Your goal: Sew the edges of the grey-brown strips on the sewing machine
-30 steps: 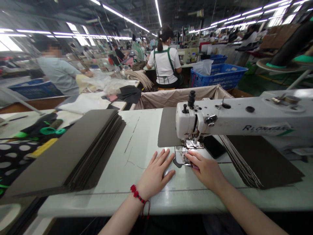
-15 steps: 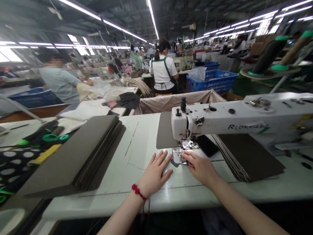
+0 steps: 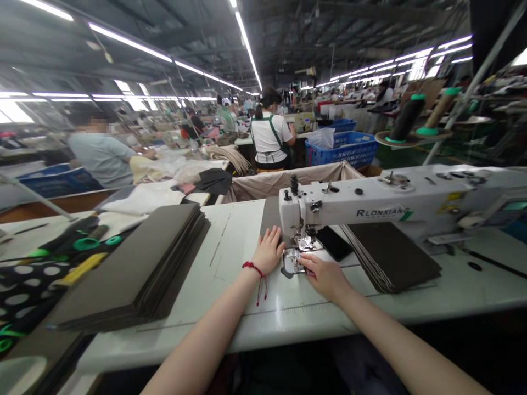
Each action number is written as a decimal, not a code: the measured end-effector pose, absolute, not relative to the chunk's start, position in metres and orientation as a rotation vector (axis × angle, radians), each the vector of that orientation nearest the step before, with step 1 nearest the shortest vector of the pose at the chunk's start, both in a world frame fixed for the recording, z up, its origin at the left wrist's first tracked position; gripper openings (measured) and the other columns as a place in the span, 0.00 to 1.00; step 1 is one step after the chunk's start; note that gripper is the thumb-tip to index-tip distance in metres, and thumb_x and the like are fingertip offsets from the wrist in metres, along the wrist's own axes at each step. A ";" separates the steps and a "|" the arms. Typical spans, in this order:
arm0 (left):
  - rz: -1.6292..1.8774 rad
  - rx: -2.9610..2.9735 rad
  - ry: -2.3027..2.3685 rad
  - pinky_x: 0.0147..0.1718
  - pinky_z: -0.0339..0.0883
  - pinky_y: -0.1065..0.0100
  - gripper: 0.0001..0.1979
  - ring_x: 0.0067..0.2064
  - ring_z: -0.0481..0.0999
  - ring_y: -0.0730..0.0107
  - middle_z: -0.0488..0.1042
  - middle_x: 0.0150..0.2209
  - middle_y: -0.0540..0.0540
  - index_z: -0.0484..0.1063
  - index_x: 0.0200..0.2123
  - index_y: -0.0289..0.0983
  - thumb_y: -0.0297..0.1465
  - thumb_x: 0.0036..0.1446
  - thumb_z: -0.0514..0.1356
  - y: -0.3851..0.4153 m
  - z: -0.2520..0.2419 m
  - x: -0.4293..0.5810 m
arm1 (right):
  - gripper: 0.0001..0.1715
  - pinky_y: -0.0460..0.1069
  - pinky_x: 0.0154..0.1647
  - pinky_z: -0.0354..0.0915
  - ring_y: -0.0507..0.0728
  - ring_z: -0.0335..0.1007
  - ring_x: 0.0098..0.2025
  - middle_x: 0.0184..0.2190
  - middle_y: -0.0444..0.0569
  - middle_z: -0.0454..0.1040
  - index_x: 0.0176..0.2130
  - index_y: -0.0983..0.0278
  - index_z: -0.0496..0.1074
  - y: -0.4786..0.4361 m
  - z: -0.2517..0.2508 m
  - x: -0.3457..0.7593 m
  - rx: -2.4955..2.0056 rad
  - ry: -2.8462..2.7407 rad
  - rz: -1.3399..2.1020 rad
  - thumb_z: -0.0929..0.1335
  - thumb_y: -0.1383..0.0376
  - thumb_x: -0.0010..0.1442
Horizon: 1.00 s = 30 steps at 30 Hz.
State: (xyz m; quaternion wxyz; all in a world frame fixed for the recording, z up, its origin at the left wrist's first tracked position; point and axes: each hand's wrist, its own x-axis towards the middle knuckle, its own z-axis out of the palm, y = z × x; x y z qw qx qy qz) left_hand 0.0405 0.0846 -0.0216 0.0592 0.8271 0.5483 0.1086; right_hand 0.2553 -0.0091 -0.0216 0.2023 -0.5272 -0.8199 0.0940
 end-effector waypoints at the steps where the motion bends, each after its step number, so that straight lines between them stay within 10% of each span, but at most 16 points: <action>1: 0.321 2.494 1.691 0.62 0.45 0.46 0.26 0.68 0.47 0.50 0.50 0.68 0.40 0.53 0.65 0.38 0.41 0.68 0.45 0.090 -0.021 0.043 | 0.26 0.51 0.49 0.66 0.58 0.70 0.52 0.60 0.43 0.66 0.58 0.54 0.66 -0.009 -0.021 0.256 -1.470 -2.289 0.257 0.64 0.67 0.60; 11: 0.249 2.452 2.084 0.51 0.58 0.47 0.15 0.52 0.67 0.51 0.69 0.47 0.39 0.67 0.44 0.37 0.38 0.67 0.46 -0.006 0.000 0.029 | 0.18 0.48 0.51 0.64 0.55 0.69 0.52 0.56 0.45 0.70 0.52 0.59 0.69 -0.011 -0.016 0.262 -1.467 -2.289 0.258 0.63 0.65 0.63; 17: 0.150 2.471 2.228 0.49 0.60 0.48 0.27 0.46 0.68 0.47 0.67 0.41 0.38 0.67 0.39 0.33 0.54 0.59 0.50 -0.114 -0.001 -0.010 | 0.23 0.53 0.42 0.67 0.60 0.74 0.44 0.59 0.47 0.67 0.56 0.57 0.68 -0.030 -0.011 0.261 -1.545 -2.349 0.232 0.64 0.64 0.62; 26: 0.037 2.523 2.147 0.54 0.64 0.48 0.27 0.61 0.63 0.45 0.68 0.55 0.35 0.60 0.62 0.32 0.27 0.59 0.49 -0.161 -0.017 -0.040 | 0.43 0.52 0.40 0.69 0.56 0.74 0.40 0.68 0.51 0.48 0.68 0.58 0.47 -0.176 -0.051 0.292 -1.563 -2.322 0.376 0.59 0.76 0.56; 30: 0.193 2.596 1.785 0.43 0.77 0.62 0.30 0.53 0.75 0.61 0.69 0.58 0.47 0.50 0.66 0.49 0.27 0.61 0.47 -0.178 -0.009 -0.101 | 0.32 0.50 0.44 0.68 0.57 0.73 0.47 0.63 0.48 0.61 0.63 0.53 0.58 -0.215 -0.072 0.320 -1.569 -2.098 0.641 0.60 0.70 0.61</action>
